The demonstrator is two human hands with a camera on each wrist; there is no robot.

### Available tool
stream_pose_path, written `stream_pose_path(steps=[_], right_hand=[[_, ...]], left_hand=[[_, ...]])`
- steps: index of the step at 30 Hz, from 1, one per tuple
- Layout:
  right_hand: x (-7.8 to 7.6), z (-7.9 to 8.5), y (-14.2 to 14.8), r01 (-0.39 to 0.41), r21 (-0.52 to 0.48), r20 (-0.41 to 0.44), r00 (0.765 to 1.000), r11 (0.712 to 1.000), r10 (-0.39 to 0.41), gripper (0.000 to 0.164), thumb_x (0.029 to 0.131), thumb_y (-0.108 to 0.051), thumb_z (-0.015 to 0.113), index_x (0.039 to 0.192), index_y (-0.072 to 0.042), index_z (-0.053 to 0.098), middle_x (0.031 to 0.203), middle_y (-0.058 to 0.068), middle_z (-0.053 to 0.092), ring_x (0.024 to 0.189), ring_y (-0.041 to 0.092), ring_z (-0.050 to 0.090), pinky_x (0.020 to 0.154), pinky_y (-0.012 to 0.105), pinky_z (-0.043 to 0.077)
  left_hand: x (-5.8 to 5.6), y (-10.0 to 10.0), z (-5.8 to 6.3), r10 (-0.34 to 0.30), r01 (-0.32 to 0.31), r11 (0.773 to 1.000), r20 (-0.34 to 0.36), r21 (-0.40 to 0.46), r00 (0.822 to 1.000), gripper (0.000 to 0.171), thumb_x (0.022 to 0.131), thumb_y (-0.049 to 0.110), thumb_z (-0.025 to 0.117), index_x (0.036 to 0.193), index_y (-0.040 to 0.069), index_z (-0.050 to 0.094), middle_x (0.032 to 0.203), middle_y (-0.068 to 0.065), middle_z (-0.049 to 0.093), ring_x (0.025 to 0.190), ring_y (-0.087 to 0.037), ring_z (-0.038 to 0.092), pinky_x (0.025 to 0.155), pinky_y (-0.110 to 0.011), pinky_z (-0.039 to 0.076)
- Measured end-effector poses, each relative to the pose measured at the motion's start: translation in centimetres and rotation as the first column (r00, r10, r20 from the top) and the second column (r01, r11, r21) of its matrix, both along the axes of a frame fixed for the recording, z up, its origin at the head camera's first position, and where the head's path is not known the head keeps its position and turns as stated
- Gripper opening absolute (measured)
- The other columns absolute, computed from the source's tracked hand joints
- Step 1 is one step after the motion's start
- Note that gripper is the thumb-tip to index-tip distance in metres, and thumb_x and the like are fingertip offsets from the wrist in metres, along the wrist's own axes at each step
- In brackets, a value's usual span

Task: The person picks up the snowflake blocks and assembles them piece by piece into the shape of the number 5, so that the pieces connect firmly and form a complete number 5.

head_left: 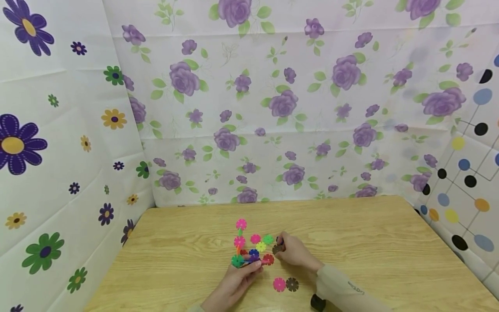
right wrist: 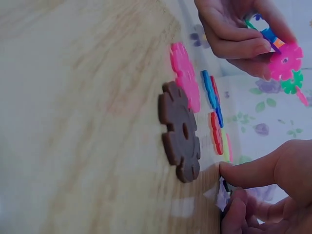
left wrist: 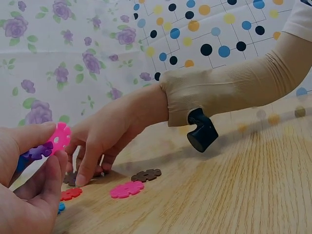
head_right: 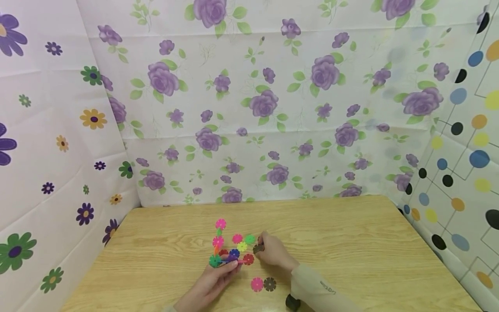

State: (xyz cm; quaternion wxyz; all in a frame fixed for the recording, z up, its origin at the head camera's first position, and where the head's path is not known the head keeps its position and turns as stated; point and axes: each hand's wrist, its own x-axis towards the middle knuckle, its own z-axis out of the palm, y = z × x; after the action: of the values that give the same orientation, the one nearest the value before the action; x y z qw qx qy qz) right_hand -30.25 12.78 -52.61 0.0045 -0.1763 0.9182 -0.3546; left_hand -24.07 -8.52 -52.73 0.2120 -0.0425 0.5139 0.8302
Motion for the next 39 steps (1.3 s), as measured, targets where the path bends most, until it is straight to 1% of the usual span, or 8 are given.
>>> stream_pose_path(steps=[3, 8, 11, 15, 21, 27, 33, 39], right_hand=[[0.3, 0.1, 0.2, -0.005, -0.013, -0.01, 1.0, 1.0, 0.004, 0.027, 0.078, -0.004, 0.077, 0.09, -0.005, 0.052, 0.078, 0.004, 0.054, 0.07, 0.014, 0.047, 0.058, 0.024, 0.039], [0.7, 0.2, 0.4, -0.016, -0.023, -0.013, 1.0, 1.0, 0.016, 0.014, 0.086, -0.004, 0.069, 0.088, -0.007, 0.055, 0.076, 0.001, 0.053, 0.069, 0.013, 0.046, 0.058, 0.023, 0.037], [0.9, 0.1, 0.6, -0.008, -0.063, 0.007, 1.0, 0.998, 0.008, 0.008, 0.089, -0.005, 0.065, 0.089, -0.007, 0.058, 0.078, 0.001, 0.055, 0.069, 0.012, 0.046, 0.057, 0.022, 0.038], [1.3, 0.5, 1.0, -0.001, -0.144, 0.06, 0.998, 0.99, 0.009, 0.003, 0.092, -0.008, 0.062, 0.092, -0.006, 0.062, 0.081, 0.003, 0.059, 0.064, 0.01, 0.05, 0.052, 0.021, 0.043], [2.2, 1.7, 1.3, -0.026, -0.254, 0.134, 0.989, 0.967, 0.062, 0.01, 0.095, -0.009, 0.059, 0.099, -0.003, 0.065, 0.08, 0.004, 0.062, 0.065, 0.017, 0.058, 0.052, 0.023, 0.048], [2.8, 2.8, 1.2, -0.035, -0.338, 0.209, 0.971, 0.941, 0.111, 0.015, 0.094, -0.013, 0.061, 0.101, -0.001, 0.067, 0.081, 0.006, 0.065, 0.069, 0.022, 0.062, 0.056, 0.03, 0.053], [3.3, 3.5, 1.3, -0.049, -0.37, 0.243, 0.959, 0.928, 0.148, 0.017, 0.094, -0.017, 0.063, 0.101, -0.002, 0.069, 0.081, 0.005, 0.067, 0.067, 0.019, 0.062, 0.056, 0.03, 0.053], [3.7, 3.5, 1.3, -0.065, -0.381, 0.25, 0.953, 0.922, 0.171, 0.016, 0.095, -0.017, 0.062, 0.099, -0.003, 0.068, 0.08, 0.004, 0.067, 0.064, 0.017, 0.061, 0.055, 0.028, 0.052]], left_hand=[[0.0, 0.0, 0.0, -0.003, 0.003, 1.0, 0.005, 0.014, 1.0, 0.018, 0.086, 0.013, 0.073, 0.102, 0.008, 0.069, 0.094, -0.002, 0.073, 0.087, -0.013, 0.07, 0.085, -0.025, 0.056], [0.0, 0.1, 0.0, -0.008, 0.008, 0.998, 0.008, 0.07, 1.0, 0.011, 0.088, 0.009, 0.071, 0.097, 0.011, 0.066, 0.092, -0.001, 0.072, 0.087, -0.013, 0.07, 0.086, -0.025, 0.056], [0.0, 0.2, 0.1, -0.006, 0.005, 0.996, 0.014, 0.084, 1.0, 0.012, 0.088, 0.008, 0.07, 0.098, 0.01, 0.065, 0.094, -0.002, 0.072, 0.089, -0.014, 0.07, 0.087, -0.025, 0.056], [0.0, 0.2, 0.1, 0.011, -0.014, 0.998, 0.036, 0.068, 0.999, 0.018, 0.086, 0.012, 0.073, 0.103, 0.007, 0.068, 0.099, -0.005, 0.072, 0.093, -0.015, 0.07, 0.092, -0.027, 0.054], [-0.1, 0.3, 0.2, 0.036, -0.038, 0.998, 0.061, 0.041, 0.997, 0.024, 0.084, 0.015, 0.076, 0.105, 0.005, 0.071, 0.097, -0.004, 0.072, 0.093, -0.015, 0.069, 0.095, -0.03, 0.053], [-0.2, 0.5, 0.4, 0.052, -0.056, 0.997, 0.07, 0.05, 0.996, 0.028, 0.083, 0.014, 0.076, 0.108, 0.003, 0.068, 0.098, -0.003, 0.072, 0.095, -0.015, 0.068, 0.096, -0.029, 0.053], [-0.1, 0.6, 0.6, 0.057, -0.061, 0.997, 0.066, 0.052, 0.996, 0.032, 0.085, 0.014, 0.074, 0.113, 0.0, 0.066, 0.1, -0.004, 0.072, 0.095, -0.014, 0.068, 0.095, -0.028, 0.053], [0.0, 0.7, 0.7, 0.055, -0.057, 0.998, 0.065, 0.04, 0.996, 0.031, 0.085, 0.014, 0.075, 0.112, 0.0, 0.068, 0.098, -0.003, 0.072, 0.094, -0.014, 0.068, 0.095, -0.029, 0.053]])
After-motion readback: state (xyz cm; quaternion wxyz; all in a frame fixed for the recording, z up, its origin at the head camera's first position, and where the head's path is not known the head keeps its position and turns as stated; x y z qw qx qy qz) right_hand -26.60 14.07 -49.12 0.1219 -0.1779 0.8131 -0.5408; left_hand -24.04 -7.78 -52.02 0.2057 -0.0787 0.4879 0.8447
